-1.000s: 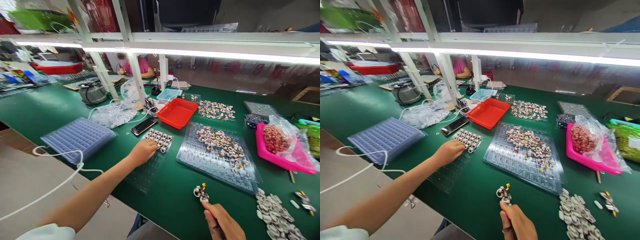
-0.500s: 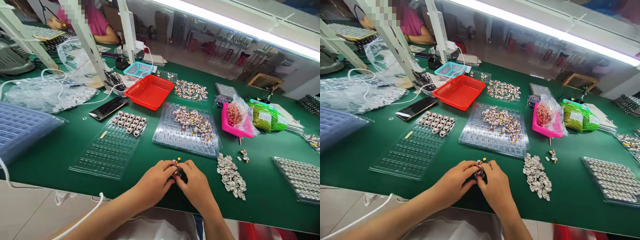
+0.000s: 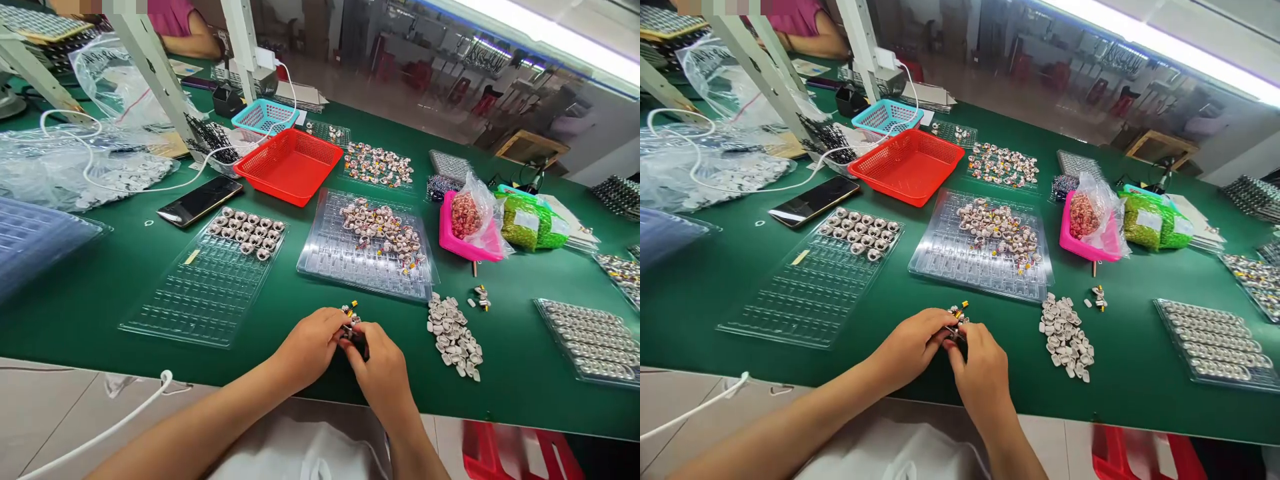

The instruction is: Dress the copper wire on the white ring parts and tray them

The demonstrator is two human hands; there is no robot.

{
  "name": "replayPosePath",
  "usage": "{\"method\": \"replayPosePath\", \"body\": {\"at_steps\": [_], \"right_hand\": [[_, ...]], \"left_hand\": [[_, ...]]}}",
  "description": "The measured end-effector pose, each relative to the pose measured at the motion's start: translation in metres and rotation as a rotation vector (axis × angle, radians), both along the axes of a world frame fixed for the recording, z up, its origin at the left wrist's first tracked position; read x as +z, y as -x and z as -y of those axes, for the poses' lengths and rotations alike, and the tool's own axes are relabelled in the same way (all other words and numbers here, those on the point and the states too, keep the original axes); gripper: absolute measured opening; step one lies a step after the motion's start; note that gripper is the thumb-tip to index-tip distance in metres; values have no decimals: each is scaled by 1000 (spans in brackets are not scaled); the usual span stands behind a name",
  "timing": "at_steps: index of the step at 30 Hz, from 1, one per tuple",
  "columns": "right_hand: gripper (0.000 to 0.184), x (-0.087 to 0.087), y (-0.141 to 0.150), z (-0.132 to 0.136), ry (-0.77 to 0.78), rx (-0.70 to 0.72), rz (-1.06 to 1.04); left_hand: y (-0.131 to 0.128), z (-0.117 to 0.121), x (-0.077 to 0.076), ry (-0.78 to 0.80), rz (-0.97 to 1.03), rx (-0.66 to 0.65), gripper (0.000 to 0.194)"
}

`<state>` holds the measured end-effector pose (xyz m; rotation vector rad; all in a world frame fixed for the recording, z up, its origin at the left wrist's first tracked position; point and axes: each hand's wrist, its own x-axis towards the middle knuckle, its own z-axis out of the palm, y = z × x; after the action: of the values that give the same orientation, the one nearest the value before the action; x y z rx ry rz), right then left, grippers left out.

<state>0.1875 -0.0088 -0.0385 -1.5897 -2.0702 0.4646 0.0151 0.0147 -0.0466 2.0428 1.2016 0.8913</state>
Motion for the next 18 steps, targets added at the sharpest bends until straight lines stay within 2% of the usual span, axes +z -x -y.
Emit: {"method": "replayPosePath", "body": {"at_steps": [4, 9, 14, 18], "right_hand": [[14, -3, 1, -2, 59, -30, -39], [15, 7, -19, -2, 174, -47, -244], [14, 9, -35, 1, 195, -162, -470], [16, 7, -33, 6, 172, -226, -509]], "left_hand": [[1, 0, 1, 23, -10, -5, 30], [-1, 0, 0, 11, -88, -1, 33], [-3, 2, -1, -3, -140, -10, 33], [-2, 6, 3, -27, -89, 14, 35]]}}
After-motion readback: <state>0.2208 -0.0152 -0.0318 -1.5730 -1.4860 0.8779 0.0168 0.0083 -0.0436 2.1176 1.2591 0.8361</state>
